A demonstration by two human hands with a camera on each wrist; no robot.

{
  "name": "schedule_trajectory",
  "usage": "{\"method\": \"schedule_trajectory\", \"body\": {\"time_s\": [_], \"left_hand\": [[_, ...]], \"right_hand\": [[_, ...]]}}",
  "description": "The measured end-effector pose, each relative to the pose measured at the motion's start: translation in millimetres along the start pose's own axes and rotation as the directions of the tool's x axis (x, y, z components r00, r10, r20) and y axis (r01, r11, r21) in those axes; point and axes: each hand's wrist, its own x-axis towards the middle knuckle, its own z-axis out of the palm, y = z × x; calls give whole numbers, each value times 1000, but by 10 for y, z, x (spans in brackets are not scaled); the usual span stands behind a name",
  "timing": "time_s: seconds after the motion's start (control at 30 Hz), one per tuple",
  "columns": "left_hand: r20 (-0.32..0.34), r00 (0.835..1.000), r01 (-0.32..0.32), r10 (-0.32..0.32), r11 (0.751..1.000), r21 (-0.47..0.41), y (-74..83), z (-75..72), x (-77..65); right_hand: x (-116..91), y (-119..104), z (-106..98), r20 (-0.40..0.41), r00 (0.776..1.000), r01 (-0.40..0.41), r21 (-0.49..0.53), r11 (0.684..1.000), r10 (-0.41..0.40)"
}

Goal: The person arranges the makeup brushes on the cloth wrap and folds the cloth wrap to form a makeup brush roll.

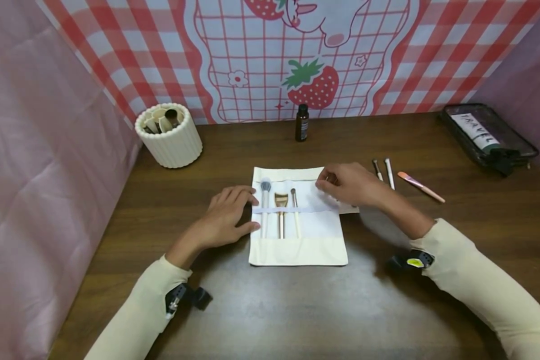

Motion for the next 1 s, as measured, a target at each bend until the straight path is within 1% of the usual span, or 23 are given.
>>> {"method": "schedule_trajectory", "body": {"time_s": [0.07,0.2,0.37,0.53,0.7,0.8,1.0], "left_hand": [[1,1000,1,-1,1000,-2,-2,3,2],[2,1000,7,-7,1000,-1,-5,0,6],[9,1000,15,-15,1000,-8,-2,-4,9],[13,1000,17,-17,1000,-4,-3,0,9],[15,1000,11,-11,1000,-1,-4,-1,8],[14,1000,10,-10,1000,-4,-6,2,10],[5,1000,7,-7,1000,0,-13,12,16]], "right_hand": [[-32,40,-66,-12,1000,-9,-11,1000,9],[-92,126,-196,-74,997,-25,-57,998,20],[-164,255,-327,-131,988,-94,-86,992,82],[-217,378,-427,-141,973,-197,-97,976,183],[-238,482,-520,-128,953,-288,-91,953,276],[-246,554,-569,-115,944,-319,-88,944,308],[-265,679,-610,-103,937,-346,-125,930,334]]}}
